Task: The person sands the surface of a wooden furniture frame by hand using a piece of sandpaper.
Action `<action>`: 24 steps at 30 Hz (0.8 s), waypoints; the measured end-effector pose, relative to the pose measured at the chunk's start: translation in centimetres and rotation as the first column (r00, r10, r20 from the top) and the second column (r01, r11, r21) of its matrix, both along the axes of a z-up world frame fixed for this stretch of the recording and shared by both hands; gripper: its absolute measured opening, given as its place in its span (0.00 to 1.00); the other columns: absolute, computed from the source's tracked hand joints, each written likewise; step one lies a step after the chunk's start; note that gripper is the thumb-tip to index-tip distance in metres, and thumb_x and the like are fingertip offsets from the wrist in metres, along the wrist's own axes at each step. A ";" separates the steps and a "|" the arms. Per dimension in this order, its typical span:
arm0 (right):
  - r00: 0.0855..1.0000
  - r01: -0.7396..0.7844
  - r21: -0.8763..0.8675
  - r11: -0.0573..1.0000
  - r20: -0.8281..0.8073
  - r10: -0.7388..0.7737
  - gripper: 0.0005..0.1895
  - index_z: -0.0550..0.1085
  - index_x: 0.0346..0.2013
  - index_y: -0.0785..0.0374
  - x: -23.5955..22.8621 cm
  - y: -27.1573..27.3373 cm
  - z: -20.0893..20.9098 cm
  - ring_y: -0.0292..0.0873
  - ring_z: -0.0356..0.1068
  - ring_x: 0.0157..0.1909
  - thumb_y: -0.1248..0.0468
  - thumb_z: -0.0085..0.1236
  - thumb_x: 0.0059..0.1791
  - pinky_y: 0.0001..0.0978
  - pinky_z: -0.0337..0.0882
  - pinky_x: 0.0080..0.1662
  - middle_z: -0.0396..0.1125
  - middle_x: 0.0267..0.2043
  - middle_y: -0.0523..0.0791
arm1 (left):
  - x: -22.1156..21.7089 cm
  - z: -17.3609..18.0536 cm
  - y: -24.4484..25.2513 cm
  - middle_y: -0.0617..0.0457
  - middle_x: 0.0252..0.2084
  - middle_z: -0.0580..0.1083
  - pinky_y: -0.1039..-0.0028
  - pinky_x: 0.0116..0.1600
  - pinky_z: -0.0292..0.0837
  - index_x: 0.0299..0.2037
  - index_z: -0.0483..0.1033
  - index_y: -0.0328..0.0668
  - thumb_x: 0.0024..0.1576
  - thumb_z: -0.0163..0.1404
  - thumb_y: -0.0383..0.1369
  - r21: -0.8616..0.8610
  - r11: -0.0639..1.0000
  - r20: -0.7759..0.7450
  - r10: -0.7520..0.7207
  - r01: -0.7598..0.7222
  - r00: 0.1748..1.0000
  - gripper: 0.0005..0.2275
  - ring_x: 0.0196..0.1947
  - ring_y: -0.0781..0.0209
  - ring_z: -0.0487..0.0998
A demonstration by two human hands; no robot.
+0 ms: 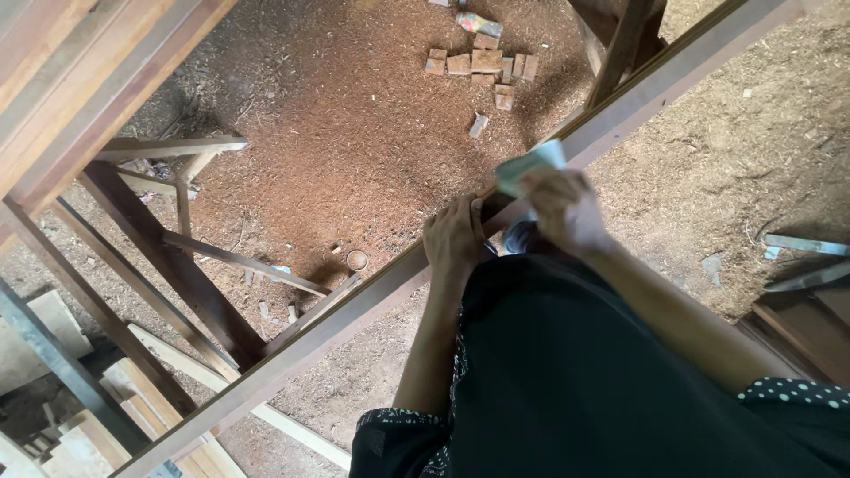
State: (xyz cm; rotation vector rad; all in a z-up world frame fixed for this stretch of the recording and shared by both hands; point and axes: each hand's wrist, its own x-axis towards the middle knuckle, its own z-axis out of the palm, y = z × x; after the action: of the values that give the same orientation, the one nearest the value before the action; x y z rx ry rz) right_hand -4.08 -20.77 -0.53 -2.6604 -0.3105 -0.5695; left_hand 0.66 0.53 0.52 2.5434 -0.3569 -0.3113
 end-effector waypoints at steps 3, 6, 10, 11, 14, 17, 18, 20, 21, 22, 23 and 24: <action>0.981 0.189 0.070 0.979 -0.063 -0.185 0.10 0.81 0.48 0.64 2.1 -3.1 1.6 0.42 0.73 0.42 0.74 0.51 0.59 0.37 0.73 0.38 0.76 0.48 0.51 | -0.5 0.1 -0.1 0.50 0.42 0.81 0.59 0.52 0.69 0.46 0.79 0.46 0.70 0.34 0.44 -0.034 0.999 0.105 0.029 -0.025 0.994 0.19 0.44 0.51 0.82; 0.966 0.246 -0.056 0.968 0.091 -0.241 0.07 0.79 0.45 0.68 2.5 -1.8 1.5 0.46 0.74 0.47 0.72 0.54 0.57 0.38 0.74 0.43 0.76 0.48 0.52 | -0.2 -0.1 -0.2 0.50 0.43 0.81 0.59 0.53 0.71 0.46 0.79 0.46 0.70 0.35 0.43 -0.046 0.999 0.111 0.033 -0.028 0.993 0.18 0.45 0.51 0.82; 0.999 0.022 -0.116 0.993 0.041 -0.017 0.08 0.78 0.42 0.67 0.5 1.7 -0.4 0.47 0.75 0.51 0.74 0.51 0.54 0.36 0.77 0.45 0.76 0.51 0.51 | -0.5 -0.3 0.2 0.49 0.47 0.81 0.58 0.55 0.71 0.51 0.79 0.46 0.69 0.36 0.43 -0.061 0.998 0.103 -0.002 0.008 0.995 0.18 0.47 0.50 0.82; 0.999 -0.014 -0.046 0.999 -0.032 0.012 0.09 0.78 0.39 0.63 0.5 1.3 -0.7 0.46 0.74 0.49 0.75 0.51 0.54 0.36 0.78 0.45 0.76 0.49 0.51 | -0.3 -0.4 0.3 0.49 0.48 0.81 0.58 0.55 0.71 0.52 0.79 0.46 0.69 0.36 0.43 -0.067 0.997 0.106 -0.018 0.025 0.994 0.18 0.48 0.50 0.82; 0.976 0.215 -0.070 0.974 0.005 -0.216 0.11 0.82 0.47 0.62 2.2 -3.3 0.0 0.49 0.75 0.44 0.74 0.54 0.54 0.35 0.76 0.37 0.76 0.48 0.50 | -0.2 -0.5 0.7 0.48 0.50 0.80 0.58 0.57 0.70 0.58 0.77 0.44 0.68 0.38 0.45 -0.048 0.996 0.068 -0.069 0.072 0.995 0.20 0.50 0.50 0.81; 0.983 0.180 0.060 0.982 -0.061 -0.176 0.08 0.80 0.45 0.66 2.0 -1.7 0.4 0.46 0.76 0.40 0.75 0.55 0.56 0.35 0.76 0.37 0.76 0.48 0.52 | -0.2 -0.2 0.6 0.47 0.51 0.80 0.60 0.57 0.70 0.59 0.75 0.44 0.65 0.41 0.48 -0.006 0.996 0.040 -0.087 0.087 0.995 0.21 0.49 0.51 0.81; 0.992 0.123 0.043 0.992 -0.030 -0.121 0.08 0.79 0.44 0.65 1.3 -0.5 0.3 0.46 0.76 0.42 0.74 0.55 0.53 0.38 0.77 0.40 0.76 0.47 0.50 | -0.2 -0.1 0.6 0.47 0.51 0.80 0.60 0.57 0.71 0.59 0.75 0.43 0.65 0.42 0.49 -0.007 0.996 0.042 -0.087 0.088 0.995 0.22 0.49 0.51 0.81; 1.000 0.005 0.008 1.000 0.028 -0.005 0.09 0.78 0.42 0.62 -0.2 2.1 -0.3 0.46 0.77 0.45 0.71 0.55 0.48 0.43 0.78 0.47 0.76 0.45 0.45 | -0.1 0.2 0.7 0.47 0.51 0.80 0.61 0.55 0.71 0.58 0.75 0.43 0.64 0.43 0.50 -0.003 0.996 0.044 -0.084 0.084 0.995 0.22 0.49 0.50 0.81; 0.997 0.049 0.008 0.999 -0.063 -0.049 0.09 0.79 0.44 0.63 0.6 0.8 -0.7 0.45 0.76 0.42 0.73 0.54 0.51 0.41 0.77 0.45 0.76 0.44 0.46 | 0.1 0.3 0.5 0.47 0.51 0.80 0.60 0.56 0.71 0.58 0.75 0.43 0.64 0.43 0.49 -0.014 0.996 0.058 -0.084 0.085 0.995 0.22 0.49 0.50 0.81; 0.983 0.094 0.008 0.996 -0.162 -0.091 0.10 0.79 0.47 0.64 1.6 -1.0 -1.0 0.44 0.74 0.40 0.75 0.54 0.54 0.39 0.77 0.42 0.75 0.43 0.48 | -0.1 0.4 0.7 0.47 0.50 0.80 0.60 0.57 0.71 0.58 0.76 0.43 0.65 0.43 0.49 -0.019 0.996 0.064 -0.085 0.086 0.994 0.21 0.49 0.50 0.81; 0.957 0.136 0.004 0.991 -0.261 -0.130 0.11 0.80 0.49 0.66 2.1 -2.0 -1.2 0.43 0.73 0.38 0.77 0.53 0.57 0.37 0.76 0.40 0.75 0.43 0.49 | -0.3 0.5 0.9 0.48 0.50 0.80 0.60 0.57 0.72 0.58 0.76 0.43 0.65 0.43 0.48 -0.025 0.996 0.070 -0.085 0.087 0.994 0.21 0.50 0.50 0.81; 0.962 0.207 0.019 0.978 -0.186 -0.200 0.08 0.80 0.47 0.65 2.4 -2.7 -1.0 0.44 0.73 0.39 0.75 0.55 0.58 0.39 0.75 0.40 0.76 0.43 0.49 | -0.3 0.4 0.9 0.47 0.50 0.80 0.60 0.57 0.72 0.57 0.76 0.43 0.65 0.43 0.48 -0.033 0.995 0.079 -0.087 0.090 0.993 0.20 0.49 0.50 0.81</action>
State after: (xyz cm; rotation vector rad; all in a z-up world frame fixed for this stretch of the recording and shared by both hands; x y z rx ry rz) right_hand -1.71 -23.46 -1.55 -2.7003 0.0288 -0.3813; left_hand 0.34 1.39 0.92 2.5132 -0.5013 -0.2370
